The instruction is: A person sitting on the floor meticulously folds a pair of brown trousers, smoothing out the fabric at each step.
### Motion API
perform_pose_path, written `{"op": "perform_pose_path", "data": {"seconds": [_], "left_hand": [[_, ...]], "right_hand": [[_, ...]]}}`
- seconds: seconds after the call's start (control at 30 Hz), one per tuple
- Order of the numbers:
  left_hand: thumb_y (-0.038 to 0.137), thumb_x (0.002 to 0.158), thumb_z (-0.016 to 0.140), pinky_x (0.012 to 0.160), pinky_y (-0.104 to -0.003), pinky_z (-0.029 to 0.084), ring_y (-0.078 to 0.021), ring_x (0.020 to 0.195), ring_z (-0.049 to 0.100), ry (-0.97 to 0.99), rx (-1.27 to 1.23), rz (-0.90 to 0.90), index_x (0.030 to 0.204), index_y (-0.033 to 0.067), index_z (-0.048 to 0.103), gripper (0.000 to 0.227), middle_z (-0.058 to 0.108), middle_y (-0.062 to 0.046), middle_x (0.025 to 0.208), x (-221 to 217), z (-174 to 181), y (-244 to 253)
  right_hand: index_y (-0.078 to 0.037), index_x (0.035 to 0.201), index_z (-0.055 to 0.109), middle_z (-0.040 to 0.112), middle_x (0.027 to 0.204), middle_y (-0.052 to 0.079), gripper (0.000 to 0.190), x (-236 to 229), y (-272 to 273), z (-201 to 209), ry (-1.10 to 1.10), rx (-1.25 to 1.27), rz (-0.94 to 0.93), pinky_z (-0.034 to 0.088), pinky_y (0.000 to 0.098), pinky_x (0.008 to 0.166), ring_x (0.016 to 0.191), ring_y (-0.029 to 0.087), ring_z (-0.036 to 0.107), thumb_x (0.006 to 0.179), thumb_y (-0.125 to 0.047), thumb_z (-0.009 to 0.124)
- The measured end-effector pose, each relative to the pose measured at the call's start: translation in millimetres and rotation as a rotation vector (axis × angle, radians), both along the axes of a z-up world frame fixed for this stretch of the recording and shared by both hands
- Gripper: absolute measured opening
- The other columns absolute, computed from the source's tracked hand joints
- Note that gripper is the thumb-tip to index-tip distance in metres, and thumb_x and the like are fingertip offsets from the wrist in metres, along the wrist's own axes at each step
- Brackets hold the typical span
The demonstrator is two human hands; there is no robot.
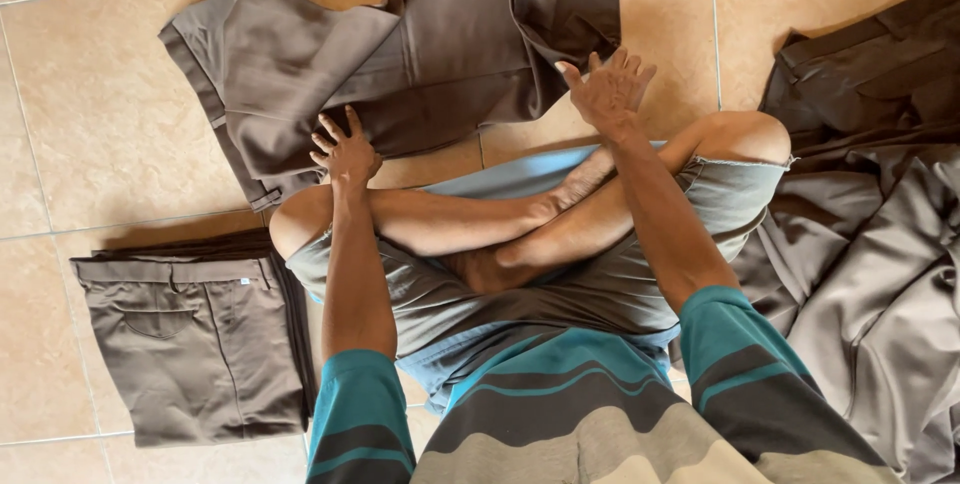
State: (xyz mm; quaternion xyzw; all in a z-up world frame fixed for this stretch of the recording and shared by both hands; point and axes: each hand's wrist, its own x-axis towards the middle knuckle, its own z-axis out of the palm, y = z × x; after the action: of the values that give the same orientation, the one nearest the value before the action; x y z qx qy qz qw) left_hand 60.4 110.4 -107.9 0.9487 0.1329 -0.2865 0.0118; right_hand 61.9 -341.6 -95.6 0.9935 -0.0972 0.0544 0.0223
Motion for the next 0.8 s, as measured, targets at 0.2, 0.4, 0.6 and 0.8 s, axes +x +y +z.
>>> {"op": "perform_pose_path", "data": {"seconds": [0.2, 0.4, 0.6, 0.8], "left_hand": [[0.014, 0.088, 0.055, 0.117, -0.076, 0.017, -0.0611, 0.152, 0.009, -0.014, -0.041, -0.002, 0.168, 0.0214, 0.004, 0.096, -0.008, -0.029, 0.168, -4.7, 25.7, -7.3], [0.020, 0.081, 0.060, 0.107, -0.080, 0.029, -0.0651, 0.144, 0.024, -0.235, 0.068, -0.090, 0.167, 0.0219, 0.017, 0.097, 0.010, -0.035, 0.165, -6.8, -14.4, 2.0], [0.014, 0.084, 0.055, 0.115, -0.077, 0.019, -0.0633, 0.150, 0.011, -0.063, -0.025, -0.015, 0.168, 0.0203, 0.007, 0.097, -0.004, -0.032, 0.167, -4.9, 16.5, -7.5], [0.016, 0.083, 0.062, 0.113, -0.078, 0.020, -0.0628, 0.149, 0.012, -0.130, -0.013, -0.006, 0.167, 0.0202, 0.010, 0.099, 0.000, -0.032, 0.167, -5.5, 3.1, -6.1]], "right_hand": [[-0.015, 0.098, 0.081, 0.030, 0.170, 0.009, 0.077, 13.0, -20.0, -47.0, -0.738, -0.251, 0.206, 0.007, 0.0702, 0.123, 0.162, 0.033, 0.008, 0.116, -0.078, 0.040], [-0.007, 0.161, 0.015, 0.052, 0.138, 0.022, 0.113, 13.3, -13.6, 22.5, 0.230, 0.287, 0.236, 0.050, 0.0590, 0.085, 0.117, 0.043, 0.057, 0.085, -0.047, 0.087], [-0.009, 0.123, 0.067, 0.059, 0.124, 0.023, 0.061, 6.7, -18.5, 54.1, 0.264, 0.542, 0.082, 0.038, 0.0622, 0.097, 0.120, 0.043, 0.051, 0.085, -0.057, 0.070], [-0.016, 0.154, 0.038, 0.072, 0.114, 0.011, 0.088, 3.6, -3.7, 105.3, 0.431, 0.728, -0.125, 0.028, 0.0639, 0.109, 0.127, 0.036, 0.057, 0.090, -0.073, 0.052]]}}
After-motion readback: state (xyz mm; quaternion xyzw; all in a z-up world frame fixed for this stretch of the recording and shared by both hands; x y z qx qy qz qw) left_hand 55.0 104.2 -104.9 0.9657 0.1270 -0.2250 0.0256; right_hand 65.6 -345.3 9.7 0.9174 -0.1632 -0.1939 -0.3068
